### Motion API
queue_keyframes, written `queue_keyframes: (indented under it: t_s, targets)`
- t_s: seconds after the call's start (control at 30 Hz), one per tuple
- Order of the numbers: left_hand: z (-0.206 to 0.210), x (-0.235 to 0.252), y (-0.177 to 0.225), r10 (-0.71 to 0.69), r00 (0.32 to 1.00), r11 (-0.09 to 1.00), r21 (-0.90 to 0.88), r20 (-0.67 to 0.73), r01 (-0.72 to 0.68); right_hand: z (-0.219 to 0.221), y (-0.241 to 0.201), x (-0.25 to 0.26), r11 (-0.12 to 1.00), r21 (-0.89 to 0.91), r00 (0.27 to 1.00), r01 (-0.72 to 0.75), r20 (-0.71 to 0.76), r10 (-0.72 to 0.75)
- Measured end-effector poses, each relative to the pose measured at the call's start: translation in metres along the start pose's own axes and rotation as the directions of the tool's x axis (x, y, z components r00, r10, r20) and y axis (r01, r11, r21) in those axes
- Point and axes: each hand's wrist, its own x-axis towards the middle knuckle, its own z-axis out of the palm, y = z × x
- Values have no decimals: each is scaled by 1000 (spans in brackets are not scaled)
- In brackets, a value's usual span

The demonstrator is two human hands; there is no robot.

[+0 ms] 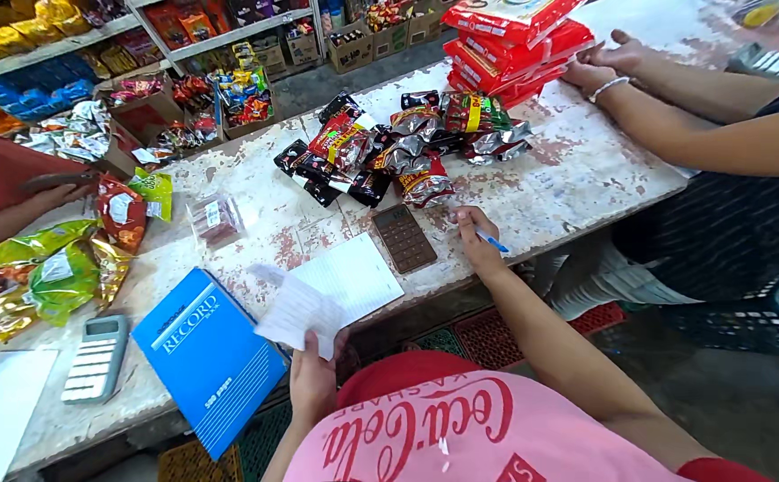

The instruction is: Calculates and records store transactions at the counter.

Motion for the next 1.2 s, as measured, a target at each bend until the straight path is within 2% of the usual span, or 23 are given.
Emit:
queue_keyframes:
  t_s: [0.03,0.1,0.2,0.27,0.33,0.4,0.47,0.5,0.53,0.57,0.6,0.63,0.67,0.7,0.73,0.77,0.8,0.87,0.97,1.03,1.1,1.2]
  targets:
    - [4,3,7,-152,987,975,-171,-59,140,0,0,0,1000,-8,1000,0,3,0]
    - [3,9,12,-299,953,888,-382,-60,255,0,0,1,1000,-22,1000,-6,10,6]
    - [0,15,10,-366,930,835,-457,-43,307,1,1,1,999,-28,1000,-27,9,27]
    - [0,16,8,-374,925,860,-398,-65,320,2,1,1,999,-24,1000,-24,6,24]
    - [2,15,6,-266,958,941,-241,-103,236,2,2,2,1000,-20,1000,-22,9,22]
    - [4,12,6,-53,994,998,-22,-94,51,1,3,3,1000,-22,1000,-9,10,9]
    - [-2,12,7,130,989,983,118,75,-138,1,-1,2,1000,-22,1000,20,2,-20]
    - [-7,15,6,224,953,945,193,203,-263,2,-3,0,999,-17,999,49,-15,-49]
    - [-10,21,6,324,882,853,297,343,-429,5,-4,-2,996,-23,995,90,-45,-91]
    - [-11,30,8,392,767,661,425,508,-619,9,-7,-5,991,-35,990,127,-61,-129]
    - [-8,40,14,376,646,375,529,664,-762,14,-11,-9,988,-48,987,149,-45,-151]
    - [-2,46,18,304,581,69,591,755,-804,18,-16,-14,984,-72,987,162,2,-163]
    - [5,48,21,192,590,-128,616,784,-777,23,-22,-21,978,-107,983,180,50,-175]
    - [13,47,22,36,657,-214,648,753,-731,29,-29,-26,966,-137,975,218,80,-209]
    - [23,45,23,-152,739,-252,697,656,-671,37,-34,-29,947,-167,960,274,104,-260]
    - [33,44,21,-318,784,-288,733,533,-616,44,-38,-30,930,-187,945,318,144,-294]
    - [42,44,18,-430,791,-323,744,435,-584,50,-42,-31,916,-203,930,346,201,-307]
    - [50,41,8,-536,761,-346,727,366,-593,58,-49,-31,886,-251,896,389,327,-301]
    - [43,40,-3,-534,717,-302,691,448,-656,62,-57,-28,846,-311,849,433,457,-266]
    - [43,42,-2,-542,714,-294,695,444,-656,63,-59,-25,839,-332,840,431,488,-238]
    - [45,45,0,-495,722,-280,698,483,-659,65,-59,-24,829,-352,840,434,492,-231]
    - [48,60,-9,-375,725,-205,711,578,-673,68,-59,-22,818,-369,840,441,490,-232]
